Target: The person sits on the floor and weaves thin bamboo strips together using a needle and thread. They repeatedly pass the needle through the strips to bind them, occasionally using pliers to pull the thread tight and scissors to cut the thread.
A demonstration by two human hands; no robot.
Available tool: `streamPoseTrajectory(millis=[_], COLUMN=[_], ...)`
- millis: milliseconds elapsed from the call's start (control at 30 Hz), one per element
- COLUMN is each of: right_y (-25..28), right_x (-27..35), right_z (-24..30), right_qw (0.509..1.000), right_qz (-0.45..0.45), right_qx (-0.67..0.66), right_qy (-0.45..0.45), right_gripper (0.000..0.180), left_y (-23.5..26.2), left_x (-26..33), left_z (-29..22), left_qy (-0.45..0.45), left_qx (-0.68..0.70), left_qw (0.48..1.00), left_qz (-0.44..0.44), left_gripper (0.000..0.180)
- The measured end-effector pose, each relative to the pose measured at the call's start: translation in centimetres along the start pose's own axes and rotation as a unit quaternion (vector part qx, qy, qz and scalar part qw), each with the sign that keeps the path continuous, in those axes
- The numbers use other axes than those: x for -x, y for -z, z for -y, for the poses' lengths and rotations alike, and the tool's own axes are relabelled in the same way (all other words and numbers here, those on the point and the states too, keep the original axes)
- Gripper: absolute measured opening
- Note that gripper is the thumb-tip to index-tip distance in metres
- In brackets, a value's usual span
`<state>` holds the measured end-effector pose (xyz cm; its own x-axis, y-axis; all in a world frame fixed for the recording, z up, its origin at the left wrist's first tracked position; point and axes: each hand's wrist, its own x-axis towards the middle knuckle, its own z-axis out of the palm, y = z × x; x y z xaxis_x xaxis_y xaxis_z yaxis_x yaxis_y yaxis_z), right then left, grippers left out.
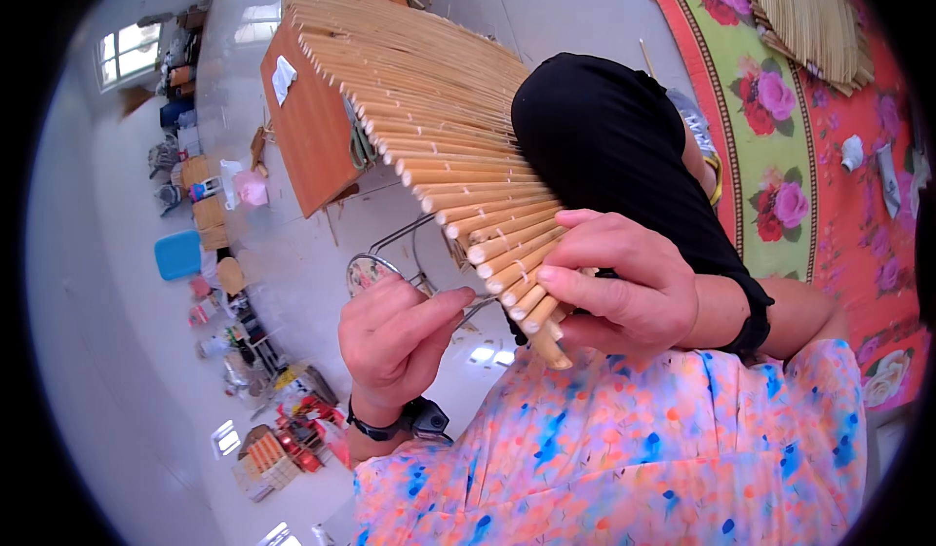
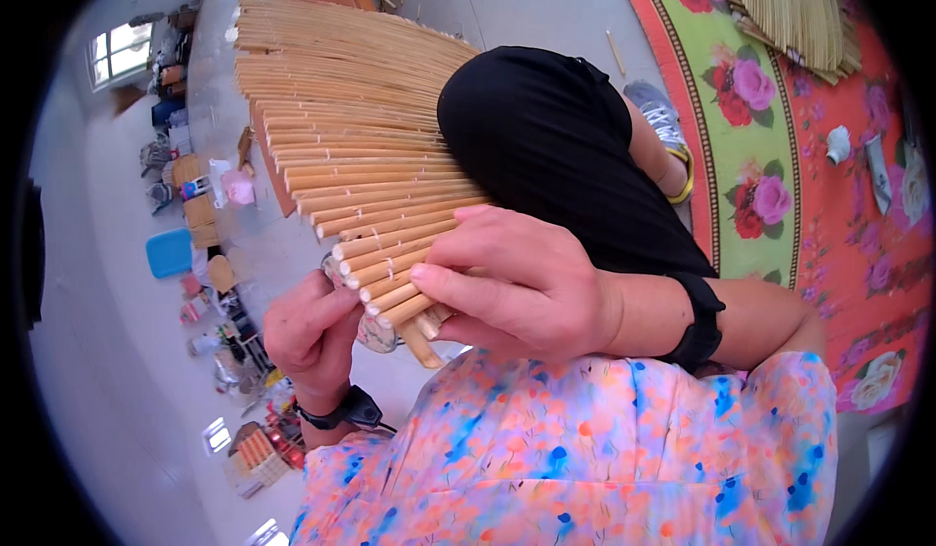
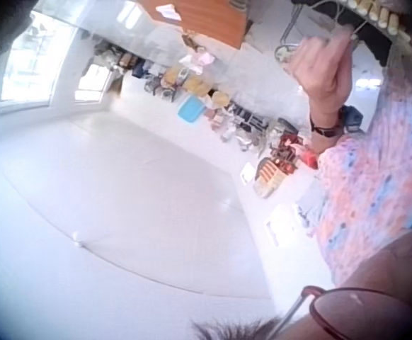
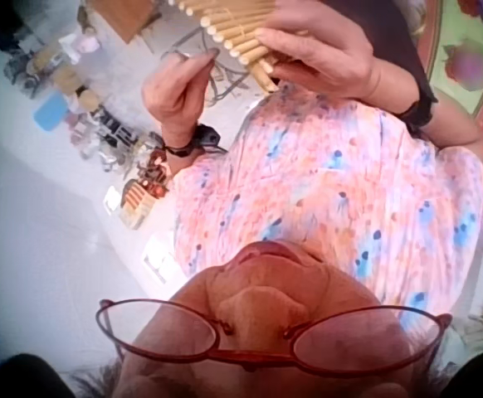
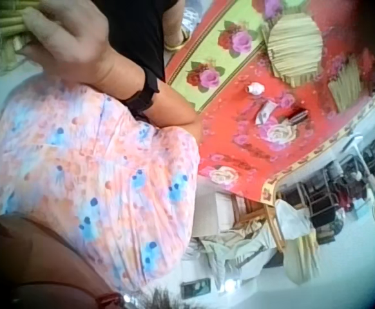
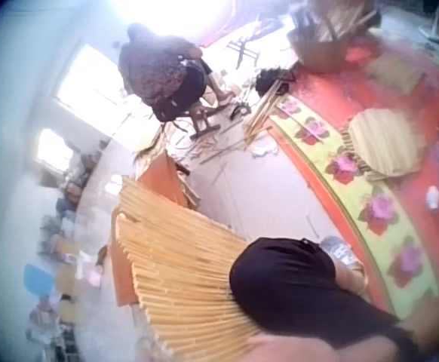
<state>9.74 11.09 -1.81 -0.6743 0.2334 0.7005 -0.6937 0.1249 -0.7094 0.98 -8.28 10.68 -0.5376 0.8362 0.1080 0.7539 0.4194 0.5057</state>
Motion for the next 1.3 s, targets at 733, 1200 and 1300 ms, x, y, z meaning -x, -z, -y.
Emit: streamPoseTrajectory(millis=[733,1200,1300], right_y=[-0.2,-0.2,-0.4], right_x=[1.6,1.8,1.7], right_z=[2.6,2.9,3.0], right_qw=[0.978,0.966,0.967], right_qz=[-0.019,-0.026,-0.032], right_qx=[0.194,0.245,0.239], right_qy=[-0.069,-0.076,-0.077], right_gripper=[0.047,0.04,0.041], left_y=[-3.1,-3.7,-4.0], left_x=[-1.2,-1.7,-1.6], left_z=[2.4,2.1,2.2], left_qy=[-0.148,-0.156,-0.156], left_qx=[0.063,0.066,0.076], left_qw=[0.985,0.982,0.981], left_qz=[-0.063,-0.081,-0.086], left_gripper=[0.022,0.017,0.018])
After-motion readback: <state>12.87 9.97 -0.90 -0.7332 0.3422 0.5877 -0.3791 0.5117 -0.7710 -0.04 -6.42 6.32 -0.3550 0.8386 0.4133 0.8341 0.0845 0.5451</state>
